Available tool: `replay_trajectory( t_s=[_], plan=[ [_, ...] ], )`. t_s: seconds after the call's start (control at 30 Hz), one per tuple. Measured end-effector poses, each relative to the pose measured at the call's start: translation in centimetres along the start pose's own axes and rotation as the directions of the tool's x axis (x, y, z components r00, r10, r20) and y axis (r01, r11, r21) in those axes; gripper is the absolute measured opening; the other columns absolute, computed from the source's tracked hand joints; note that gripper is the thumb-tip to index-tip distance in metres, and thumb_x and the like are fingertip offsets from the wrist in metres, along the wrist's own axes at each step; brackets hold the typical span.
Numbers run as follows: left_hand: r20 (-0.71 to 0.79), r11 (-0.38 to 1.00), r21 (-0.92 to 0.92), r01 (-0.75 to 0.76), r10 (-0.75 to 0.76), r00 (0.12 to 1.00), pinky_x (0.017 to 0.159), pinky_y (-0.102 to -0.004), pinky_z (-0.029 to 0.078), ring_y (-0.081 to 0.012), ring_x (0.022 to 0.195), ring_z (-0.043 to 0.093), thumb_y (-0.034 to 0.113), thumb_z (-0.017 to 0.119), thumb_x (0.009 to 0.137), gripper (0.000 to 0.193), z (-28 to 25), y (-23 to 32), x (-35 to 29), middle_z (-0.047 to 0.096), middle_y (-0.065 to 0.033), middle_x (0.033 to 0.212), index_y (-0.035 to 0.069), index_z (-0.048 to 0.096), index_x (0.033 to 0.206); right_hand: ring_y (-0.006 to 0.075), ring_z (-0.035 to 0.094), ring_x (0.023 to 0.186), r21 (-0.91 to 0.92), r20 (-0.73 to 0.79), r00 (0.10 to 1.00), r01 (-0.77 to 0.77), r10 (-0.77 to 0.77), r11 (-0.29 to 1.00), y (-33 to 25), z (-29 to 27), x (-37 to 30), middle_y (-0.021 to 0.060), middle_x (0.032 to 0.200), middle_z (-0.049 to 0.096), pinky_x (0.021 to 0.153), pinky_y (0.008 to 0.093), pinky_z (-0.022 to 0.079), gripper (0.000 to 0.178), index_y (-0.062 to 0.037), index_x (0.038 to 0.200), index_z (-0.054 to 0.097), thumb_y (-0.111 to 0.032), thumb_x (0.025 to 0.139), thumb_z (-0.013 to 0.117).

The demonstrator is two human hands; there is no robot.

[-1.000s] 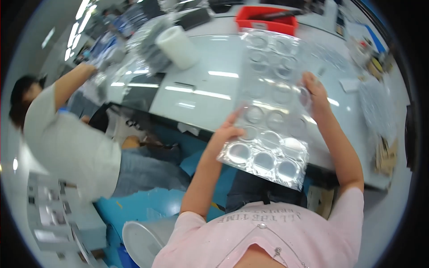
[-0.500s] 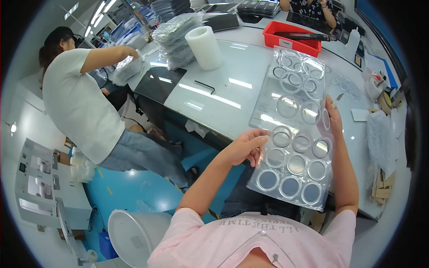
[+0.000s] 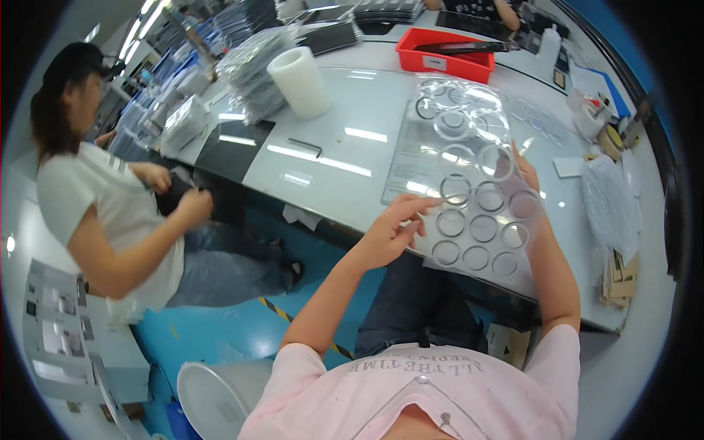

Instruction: The person is picking up small circular lenses or covers and placing them into a plastic sorting tray with multiple circular compartments.

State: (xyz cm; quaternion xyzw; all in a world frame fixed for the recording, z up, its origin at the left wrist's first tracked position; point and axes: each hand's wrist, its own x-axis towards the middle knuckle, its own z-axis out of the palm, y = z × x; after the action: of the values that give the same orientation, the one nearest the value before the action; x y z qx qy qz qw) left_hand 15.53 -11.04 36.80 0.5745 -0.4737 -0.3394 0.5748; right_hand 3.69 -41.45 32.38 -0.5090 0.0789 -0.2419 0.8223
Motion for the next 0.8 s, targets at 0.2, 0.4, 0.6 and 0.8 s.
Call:
replay_trajectory(
  t_s=[0.2, 0.4, 0.6, 0.8],
  plan=[
    [0.112, 0.866, 0.474, -0.160, 0.120, 0.986, 0.093, -0.0365, 0.043, -0.0253, 0.110, 0.042, -0.007, 0.061, 0.078, 0.060, -0.1, -2.0, 0.1, 0.039, -0.0104, 0.124, 0.022, 0.060, 0.130, 0.0033, 0.052, 0.065, 0.023, -0.161, 0.985, -0.059, 0.062, 0.998, -2.3, 5.3, -0.5, -0.0043, 0.082, 0.057, 0.057, 0.0187, 0.043, 0.026, -0.0090, 0.103, 0.061, -0.032, 0.102, 0.049],
    [-0.018, 0.581, 0.788, -0.204, 0.353, 0.936, 0.095, -0.0404, 0.042, -0.0320, 0.119, 0.037, 0.005, 0.079, 0.066, 0.065, 1.8, -2.7, 0.9, 0.037, -0.0109, 0.133, 0.028, 0.064, 0.125, 0.0026, 0.046, 0.055, 0.253, 0.068, 0.985, -0.169, 0.156, 0.953, -2.3, 3.1, -1.1, -0.0071, 0.068, 0.050, 0.048, 0.0189, 0.037, 0.029, -0.0124, 0.091, 0.062, -0.037, 0.101, 0.051],
    [-0.013, 0.688, 0.586, -0.428, 0.536, 0.844, 0.086, -0.0412, 0.044, -0.0337, 0.094, 0.058, 0.003, 0.068, 0.074, 0.010, 2.4, -1.1, -0.8, 0.065, -0.0141, 0.096, 0.001, 0.066, 0.084, 0.0045, 0.050, 0.059, 0.174, -0.148, 0.980, -0.107, 0.134, 0.979, -1.5, 0.0, 0.7, -0.0050, 0.074, 0.055, 0.052, 0.0186, 0.040, 0.026, -0.0087, 0.100, 0.062, -0.034, 0.100, 0.055],
    [-0.312, 0.844, -0.529, -0.088, -0.096, 0.945, 0.054, -0.0282, 0.050, -0.0197, 0.062, 0.063, 0.007, 0.057, 0.085, 0.023, 0.2, 3.4, -6.6, 0.066, -0.0178, 0.080, -0.001, 0.059, 0.064, 0.0059, 0.048, 0.060, -0.093, -0.296, 0.941, 0.142, -0.163, 0.986, -1.9, -0.7, 1.3, 0.0030, 0.087, 0.065, 0.055, 0.0209, 0.042, 0.023, -0.0039, 0.106, 0.057, -0.025, 0.097, 0.059]
  ],
)
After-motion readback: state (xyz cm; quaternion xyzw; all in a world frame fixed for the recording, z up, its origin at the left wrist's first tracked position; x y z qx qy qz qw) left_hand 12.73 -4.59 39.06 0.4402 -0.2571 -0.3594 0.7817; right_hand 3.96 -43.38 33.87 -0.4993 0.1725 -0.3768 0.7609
